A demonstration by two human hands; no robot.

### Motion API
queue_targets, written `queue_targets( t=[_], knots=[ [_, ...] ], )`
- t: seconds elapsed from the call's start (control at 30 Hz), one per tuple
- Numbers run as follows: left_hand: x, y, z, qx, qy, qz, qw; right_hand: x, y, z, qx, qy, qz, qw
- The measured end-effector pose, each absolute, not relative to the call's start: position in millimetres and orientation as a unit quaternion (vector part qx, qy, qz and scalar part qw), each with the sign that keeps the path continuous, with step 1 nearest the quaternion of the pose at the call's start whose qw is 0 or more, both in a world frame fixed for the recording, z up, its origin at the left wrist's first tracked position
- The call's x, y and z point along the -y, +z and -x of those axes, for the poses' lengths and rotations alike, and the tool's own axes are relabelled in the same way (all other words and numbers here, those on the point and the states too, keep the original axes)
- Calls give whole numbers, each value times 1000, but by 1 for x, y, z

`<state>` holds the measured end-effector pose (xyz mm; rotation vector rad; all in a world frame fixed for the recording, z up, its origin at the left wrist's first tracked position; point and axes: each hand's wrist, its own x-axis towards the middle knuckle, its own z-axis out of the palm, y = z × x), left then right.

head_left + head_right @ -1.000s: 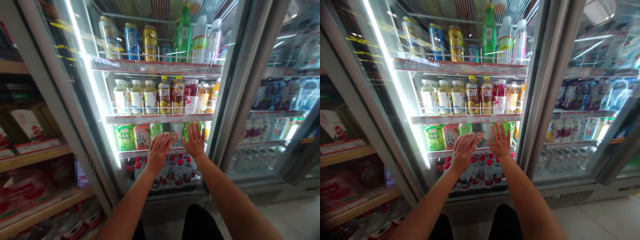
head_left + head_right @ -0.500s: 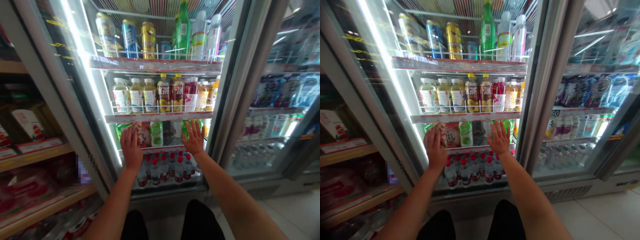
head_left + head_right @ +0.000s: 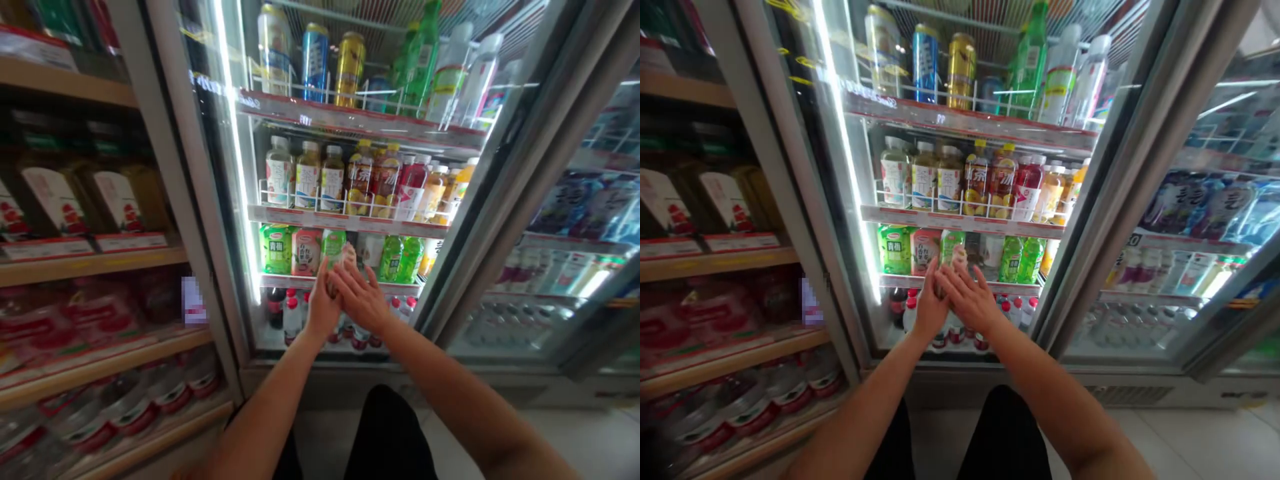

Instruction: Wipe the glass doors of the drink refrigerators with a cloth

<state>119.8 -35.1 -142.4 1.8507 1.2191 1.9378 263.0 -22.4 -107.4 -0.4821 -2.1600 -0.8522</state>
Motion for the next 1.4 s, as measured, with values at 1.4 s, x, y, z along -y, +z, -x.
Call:
queue_targets(
  t=[1.4],
  knots=[
    [-9, -167, -27, -511, 514, -593, -351, -31, -67, -289, 769, -313, 309, 464]
  ],
)
